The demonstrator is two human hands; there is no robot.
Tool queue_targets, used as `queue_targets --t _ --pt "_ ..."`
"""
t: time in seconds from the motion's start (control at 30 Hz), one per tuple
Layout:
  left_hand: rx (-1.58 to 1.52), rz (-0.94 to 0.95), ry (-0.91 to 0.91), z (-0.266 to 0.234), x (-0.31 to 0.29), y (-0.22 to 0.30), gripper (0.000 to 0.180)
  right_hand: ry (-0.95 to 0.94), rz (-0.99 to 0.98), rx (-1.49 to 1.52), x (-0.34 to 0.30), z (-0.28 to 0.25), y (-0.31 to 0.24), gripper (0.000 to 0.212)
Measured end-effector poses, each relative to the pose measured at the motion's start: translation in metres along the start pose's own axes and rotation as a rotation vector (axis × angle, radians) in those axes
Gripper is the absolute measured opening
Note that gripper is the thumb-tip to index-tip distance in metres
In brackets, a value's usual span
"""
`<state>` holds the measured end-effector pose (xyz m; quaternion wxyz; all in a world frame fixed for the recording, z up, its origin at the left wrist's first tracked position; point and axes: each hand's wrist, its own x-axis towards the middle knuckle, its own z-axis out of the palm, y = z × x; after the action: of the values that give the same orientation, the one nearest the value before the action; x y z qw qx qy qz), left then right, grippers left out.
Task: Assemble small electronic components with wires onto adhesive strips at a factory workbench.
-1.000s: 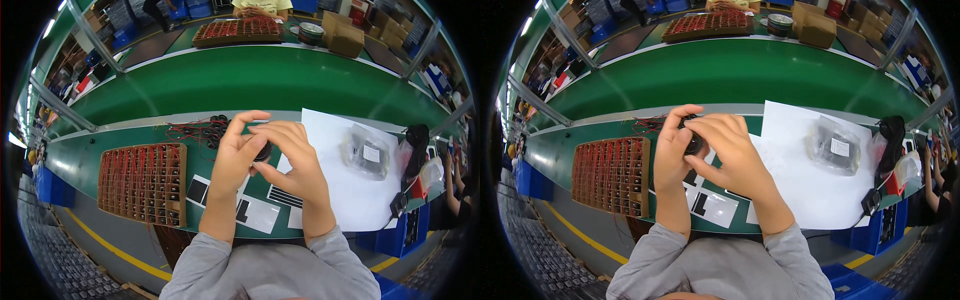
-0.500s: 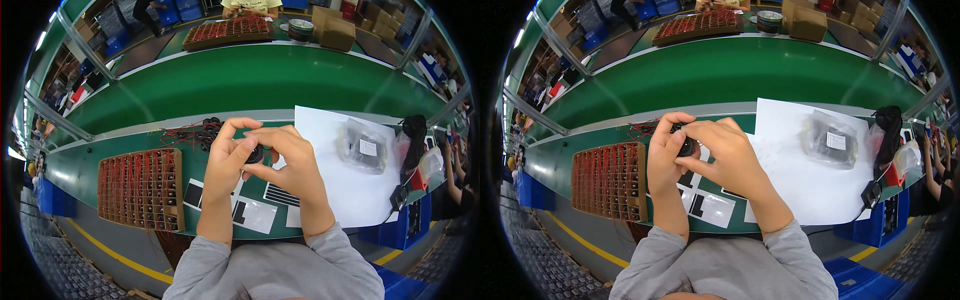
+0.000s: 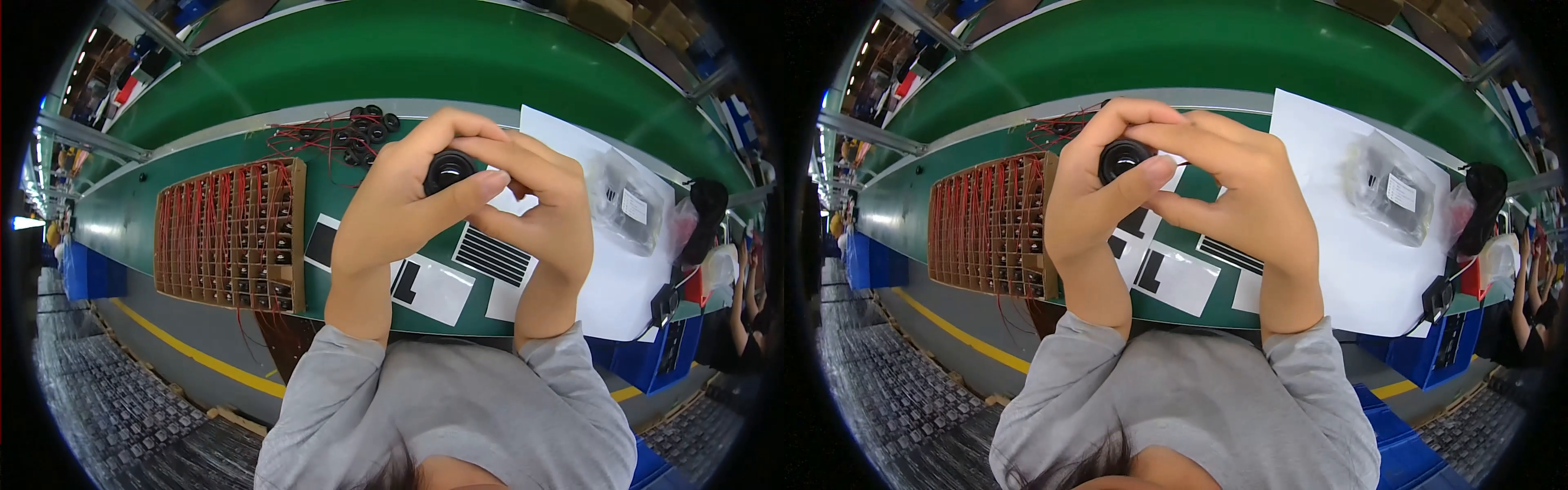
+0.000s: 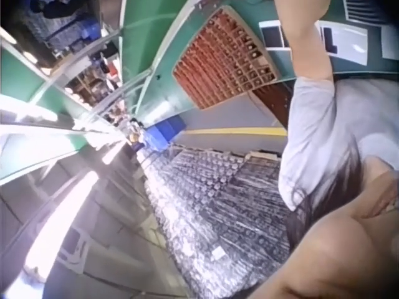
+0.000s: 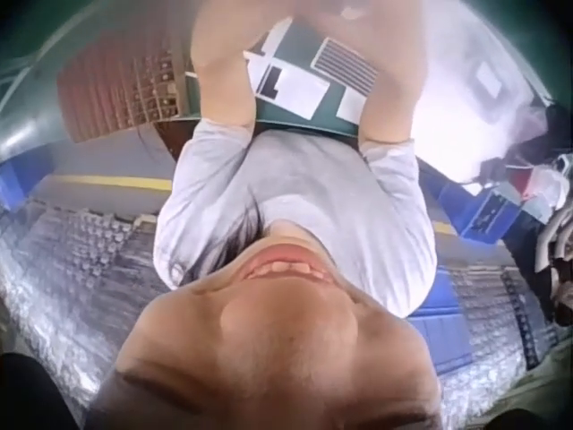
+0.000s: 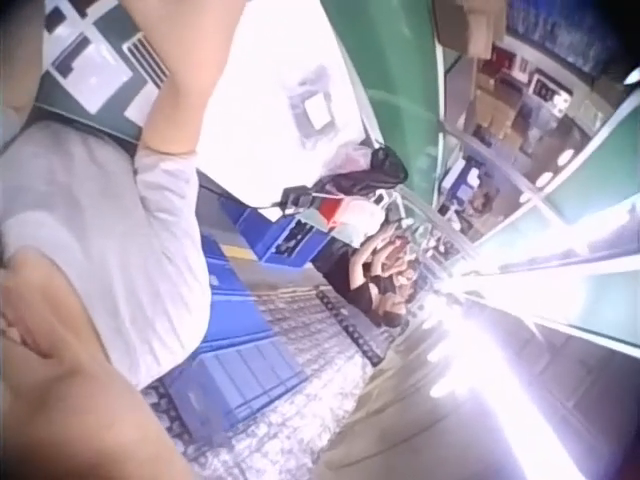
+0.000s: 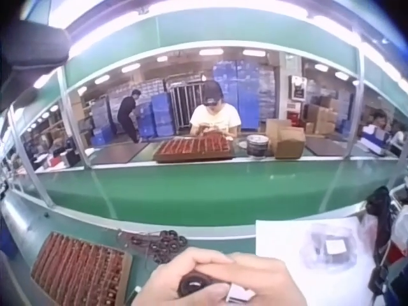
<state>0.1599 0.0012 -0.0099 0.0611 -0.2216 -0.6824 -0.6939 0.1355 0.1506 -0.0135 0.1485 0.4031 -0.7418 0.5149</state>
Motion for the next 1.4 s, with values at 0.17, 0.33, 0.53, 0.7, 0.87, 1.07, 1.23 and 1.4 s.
queue_targets --t 0.17,0.33,0.53,0.7,0.87,1.07,1.23,1.4 --pt "-0.056 -0.016 0.013 0.003 0.0 -0.001 0.037 0.015 0.106 0.031 -0.002 0.002 0.003 0.043" --pt "0.055 0.036 0.075 0.006 0.003 -0.011 0.041 0.065 -0.009 -0.017 -0.003 0.008 0.016 0.043" --pt "-0.047 -0.045 0.112 0.008 0.006 -0.009 0.035 0.066 0.112 0.031 0.001 0.006 0.012 0.043" --pt "-0.263 -0.07 0.131 0.006 0.004 -0.011 0.039 0.042 0.185 -0.078 0.005 -0.004 -0.001 0.045" --pt "-0.246 -0.1 0.158 0.005 -0.002 -0.006 0.023 0.054 0.139 -0.124 -0.002 0.001 -0.006 0.042" --pt "-0.074 0.098 0.324 0.02 0.0 -0.02 0.014 0.185 0.243 0.051 -0.008 0.013 -0.009 0.048" --pt "0.154 0.049 0.279 0.018 0.0 0.004 0.043 0.184 0.209 -0.068 -0.006 0.014 -0.012 0.037" --pt "0.348 0.143 0.383 0.01 -0.003 0.02 0.046 0.004 0.234 0.117 -0.017 0.008 -0.016 0.045"
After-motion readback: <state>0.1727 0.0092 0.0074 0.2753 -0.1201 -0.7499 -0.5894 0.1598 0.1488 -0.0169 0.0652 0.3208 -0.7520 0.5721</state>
